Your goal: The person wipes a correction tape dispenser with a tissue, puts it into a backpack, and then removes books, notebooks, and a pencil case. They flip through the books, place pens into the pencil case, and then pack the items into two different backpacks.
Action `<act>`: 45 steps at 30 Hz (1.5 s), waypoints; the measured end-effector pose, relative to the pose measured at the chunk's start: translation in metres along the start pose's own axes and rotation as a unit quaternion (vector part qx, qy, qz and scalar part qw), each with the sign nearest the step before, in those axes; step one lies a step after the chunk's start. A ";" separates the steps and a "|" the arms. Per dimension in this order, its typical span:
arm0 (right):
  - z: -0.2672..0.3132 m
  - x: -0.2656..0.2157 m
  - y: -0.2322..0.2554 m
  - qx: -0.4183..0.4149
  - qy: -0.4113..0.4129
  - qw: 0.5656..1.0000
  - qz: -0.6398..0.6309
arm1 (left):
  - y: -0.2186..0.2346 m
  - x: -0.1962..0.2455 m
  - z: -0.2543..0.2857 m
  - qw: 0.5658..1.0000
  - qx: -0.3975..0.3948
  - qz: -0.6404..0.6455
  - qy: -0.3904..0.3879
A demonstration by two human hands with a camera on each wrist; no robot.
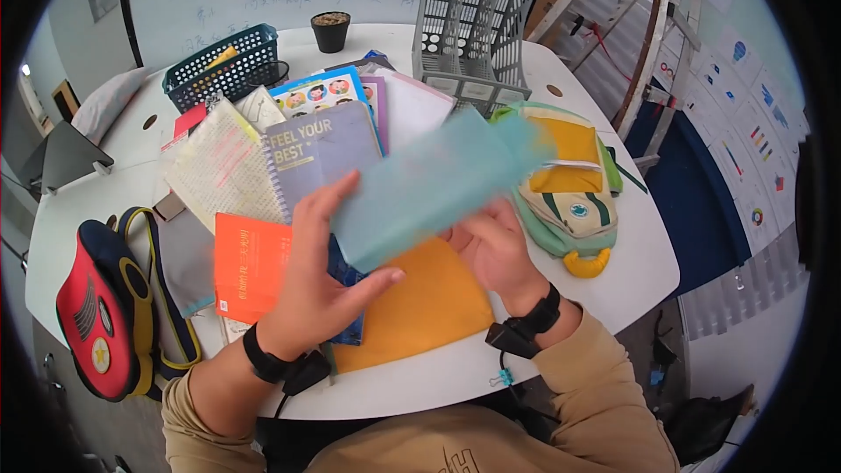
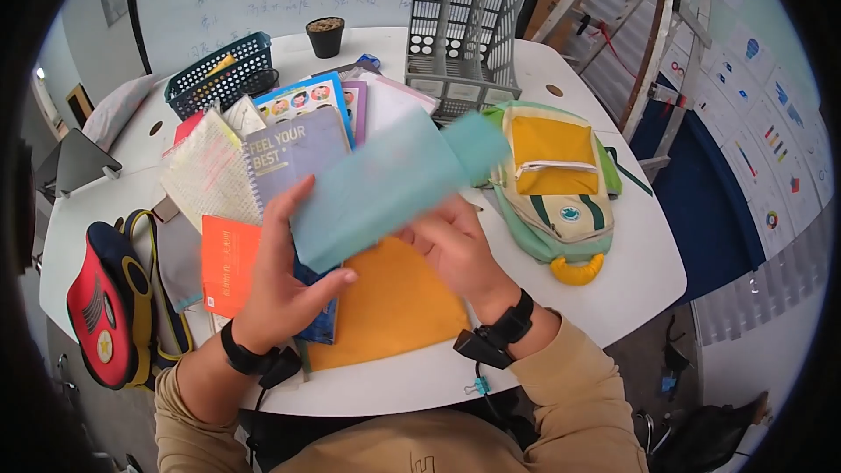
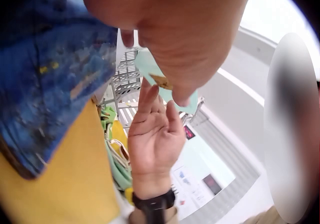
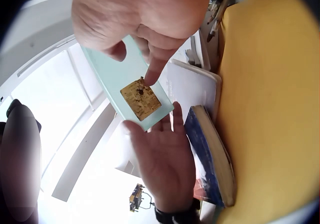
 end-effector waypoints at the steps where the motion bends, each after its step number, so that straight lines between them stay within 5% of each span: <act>1: 0.002 -0.001 -0.011 -0.037 0.017 0.999 -0.012 | 0.003 0.003 0.001 0.996 -0.009 -0.079 -0.031; 3: 0.006 -0.003 -0.024 -0.077 0.024 0.997 -0.016 | 0.003 0.009 0.000 0.984 -0.013 -0.165 -0.072; 6: 0.006 -0.001 -0.033 -0.110 0.058 0.989 0.075 | -0.004 0.005 0.004 0.993 -0.038 -0.108 -0.034; 9: 0.006 0.004 -0.025 -0.049 -0.031 0.998 0.019 | -0.006 0.016 0.002 0.989 -0.030 -0.126 -0.073; 13: 0.008 0.002 -0.023 -0.053 -0.021 0.998 0.011 | 0.000 0.022 0.000 0.987 -0.019 -0.127 -0.091; 19: 0.012 0.012 -0.022 -0.063 -0.033 0.997 0.002 | 0.000 -0.005 0.009 0.996 -0.050 -0.073 -0.017; 22: 0.012 0.010 -0.022 -0.064 -0.034 0.997 0.025 | -0.004 -0.009 0.013 0.995 -0.031 0.015 0.089; 25: 0.010 0.006 -0.020 -0.068 -0.029 0.995 0.070 | -0.006 -0.013 0.012 0.992 -0.026 0.036 0.115; 28: 0.007 0.003 -0.018 -0.057 -0.005 0.993 0.104 | -0.005 -0.010 0.009 0.998 -0.007 0.005 0.056; 31: 0.007 0.000 -0.015 -0.047 0.023 0.991 0.121 | -0.005 -0.025 0.020 0.989 -0.009 0.044 0.138; 37: 0.005 -0.006 0.007 0.034 0.086 0.986 0.140 | 0.013 -0.009 0.019 0.998 0.054 -0.036 0.008; 39: 0.004 -0.011 0.025 0.106 0.113 0.980 0.122 | 0.019 -0.011 0.021 0.993 0.109 0.020 0.035; 45: 0.000 -0.016 0.018 0.092 0.074 0.992 0.038 | 0.024 -0.009 0.019 0.989 0.146 0.010 0.036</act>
Point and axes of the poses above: each hand's wrist, its own z-axis away from the middle knuckle, its own y-axis out of the back of the hand, x = y × z, the point moved 9 cm from there along -z, towards the middle knuckle, and after that the axes turned 8 degrees about x, right-handed, at the moved point
